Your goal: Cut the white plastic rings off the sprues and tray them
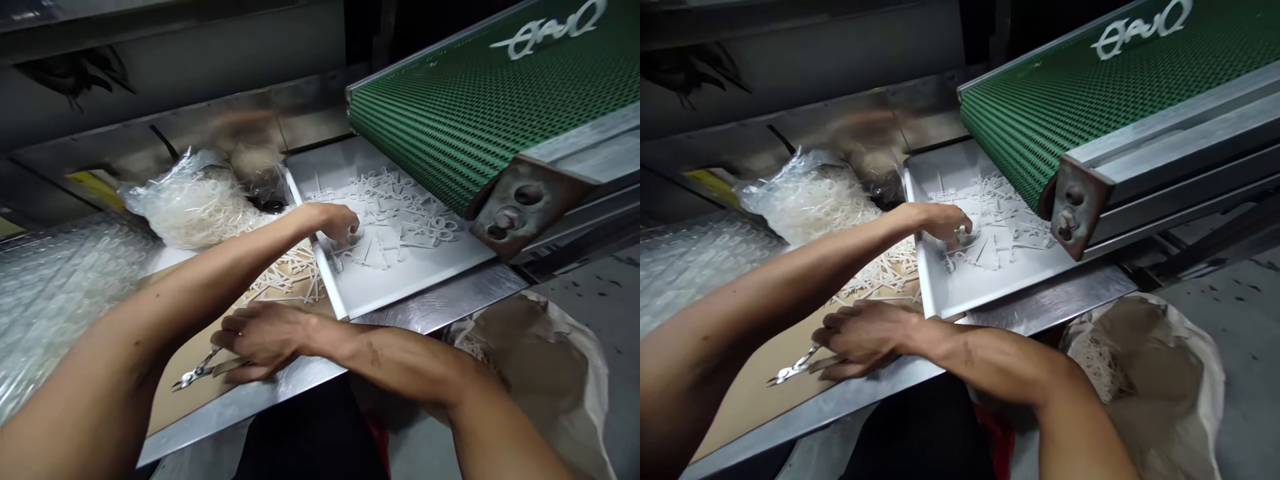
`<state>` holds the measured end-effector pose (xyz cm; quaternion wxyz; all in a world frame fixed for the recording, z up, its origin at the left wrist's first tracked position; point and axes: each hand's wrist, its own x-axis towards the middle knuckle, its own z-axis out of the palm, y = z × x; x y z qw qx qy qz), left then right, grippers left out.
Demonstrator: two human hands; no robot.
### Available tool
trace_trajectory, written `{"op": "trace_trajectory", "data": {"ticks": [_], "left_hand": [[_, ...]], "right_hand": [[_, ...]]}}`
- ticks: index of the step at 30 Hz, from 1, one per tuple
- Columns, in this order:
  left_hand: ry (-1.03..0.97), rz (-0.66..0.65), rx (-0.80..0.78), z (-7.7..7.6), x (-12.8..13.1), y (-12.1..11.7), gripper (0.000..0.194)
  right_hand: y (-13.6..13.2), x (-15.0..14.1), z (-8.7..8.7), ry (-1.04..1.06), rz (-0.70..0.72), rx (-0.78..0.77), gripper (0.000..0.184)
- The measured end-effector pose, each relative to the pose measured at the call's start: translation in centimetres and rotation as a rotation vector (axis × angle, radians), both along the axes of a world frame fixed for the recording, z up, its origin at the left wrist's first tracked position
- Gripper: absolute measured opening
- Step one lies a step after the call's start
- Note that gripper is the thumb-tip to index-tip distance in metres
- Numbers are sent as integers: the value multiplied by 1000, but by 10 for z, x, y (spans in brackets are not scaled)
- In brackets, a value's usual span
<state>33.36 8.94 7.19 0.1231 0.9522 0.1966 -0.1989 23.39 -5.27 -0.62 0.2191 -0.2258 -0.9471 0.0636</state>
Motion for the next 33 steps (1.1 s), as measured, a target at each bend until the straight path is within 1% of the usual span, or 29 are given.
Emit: {"op": "trace_trajectory", "data": {"ticks": [3, 5, 6, 9, 12, 13, 15, 17, 20, 23, 25, 28, 31, 33], "left_hand": [[43, -61, 11, -15, 15, -3, 32], [42, -111, 11, -18, 17, -3, 22], [21, -138, 11, -17, 16, -4, 17], [-83, -210, 13, -4, 10, -4, 8], [-212, -235, -52, 17, 1, -4, 11], [-267, -214, -105, 23, -2, -4, 14], [-390, -131, -247, 33, -8, -6, 23], [-514, -31, -396, 38, -14, -9, 29], [-681, 86, -564, 38, -23, -14, 31], [-811, 204, -679, 35, -32, -16, 31], [-882, 270, -731, 35, -40, -15, 31], [-989, 339, -754, 36, -56, -13, 32], [-1119, 400, -743, 41, -77, -11, 30], [-1206, 445, -718, 47, -96, -14, 26]], "right_hand": [[0, 0, -2, 9, -14, 2, 46], [1, -1, -4, 27, -21, 16, 46], [1, -1, -5, 34, -22, 23, 45], [4, -3, -8, 35, -16, 29, 44], [5, -3, -10, 49, -25, 35, 44], [5, -3, -10, 54, -37, 36, 44], [4, -2, -11, 56, -58, 38, 45], [4, -2, -11, 49, -62, 42, 48], [6, -2, -14, 43, -68, 43, 53], [8, -3, -18, 35, -79, 37, 56], [10, -4, -20, 22, -79, 41, 57], [12, -5, -20, 2, -89, 86, 57], [14, -3, -20, -11, -115, 111, 54], [15, -1, -19, -10, -132, 99, 53]]}}
